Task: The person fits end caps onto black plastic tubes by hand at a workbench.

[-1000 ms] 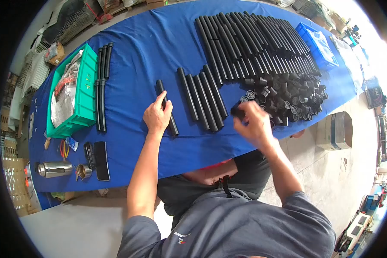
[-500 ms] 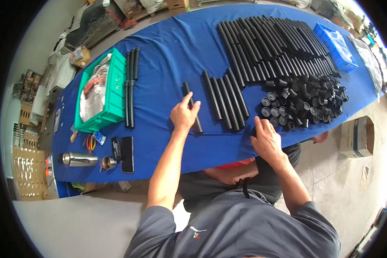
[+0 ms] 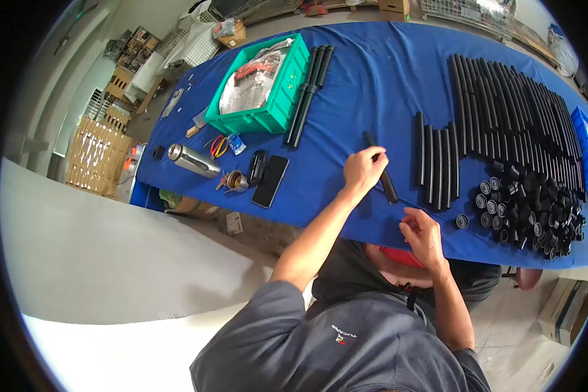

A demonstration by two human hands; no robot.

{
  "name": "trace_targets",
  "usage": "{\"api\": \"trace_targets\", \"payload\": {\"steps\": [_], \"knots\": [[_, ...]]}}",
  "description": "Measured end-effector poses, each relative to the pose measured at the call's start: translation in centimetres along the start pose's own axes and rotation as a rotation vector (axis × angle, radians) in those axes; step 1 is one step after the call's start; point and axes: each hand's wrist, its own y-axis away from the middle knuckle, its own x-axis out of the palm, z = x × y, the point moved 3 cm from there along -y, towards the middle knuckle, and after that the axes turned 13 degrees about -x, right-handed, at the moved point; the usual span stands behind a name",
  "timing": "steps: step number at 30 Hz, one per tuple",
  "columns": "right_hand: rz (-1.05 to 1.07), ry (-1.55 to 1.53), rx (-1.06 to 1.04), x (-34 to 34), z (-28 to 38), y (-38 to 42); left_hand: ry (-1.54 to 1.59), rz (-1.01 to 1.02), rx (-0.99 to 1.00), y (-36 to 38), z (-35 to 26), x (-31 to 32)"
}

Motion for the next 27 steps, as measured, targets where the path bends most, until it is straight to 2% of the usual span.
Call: {"api": "trace_targets", "payload": {"steps": [1,2,5,7,9,11,13,14,17,18,19,21,24,27], "knots": [[-0.005,-0.039,0.010,0.1,0.2,0.0,0.005,0.030,-0.040,1.7,-0.5,-1.3],[-0.019,-0.076,0.025,0.0,0.5,0.0,0.012,0.026,0.002,3.5,-1.6,-2.5],[0.123,-0.103,0.006,-1.2,2.2,-0.4,0.088,0.186,-0.184,7.9,-2.6,-3.2],[0.034,-0.178,-0.149,-1.7,2.1,-0.1,0.114,0.271,-0.294,10.1,-3.6,-3.7],[0.055,-0.207,-0.112,-2.1,1.0,0.4,0.119,0.314,-0.288,11.4,-3.0,-3.7],[-0.020,-0.231,-0.281,-1.6,-0.2,0.5,0.058,0.337,-0.276,11.6,-2.3,-3.6],[-0.025,-0.237,-0.220,-1.8,-0.2,0.8,-0.100,0.306,-0.060,11.2,-3.7,-4.4],[-0.026,-0.244,-0.191,-1.9,0.0,0.8,-0.098,0.320,-0.074,11.3,-4.6,-4.9],[0.023,-0.316,0.008,-3.0,0.6,0.8,-0.189,0.299,0.393,11.1,-6.2,-4.7],[0.016,-0.314,0.016,-3.1,0.4,0.9,-0.231,0.278,0.545,11.3,-6.8,-4.1],[-0.032,-0.324,-0.036,-3.0,0.3,0.9,-0.266,0.310,0.560,11.4,-7.0,-3.4],[-0.122,-0.342,-0.140,-2.6,-0.1,1.1,-0.304,0.344,0.509,10.9,-5.5,-2.3],[-0.179,-0.348,-0.251,-2.0,-0.8,1.1,-0.251,0.501,0.205,10.5,-4.4,-2.5],[-0.088,-0.361,-0.179,-2.1,-1.0,1.2,-0.224,0.627,0.140,10.7,-6.2,-3.3]]}}
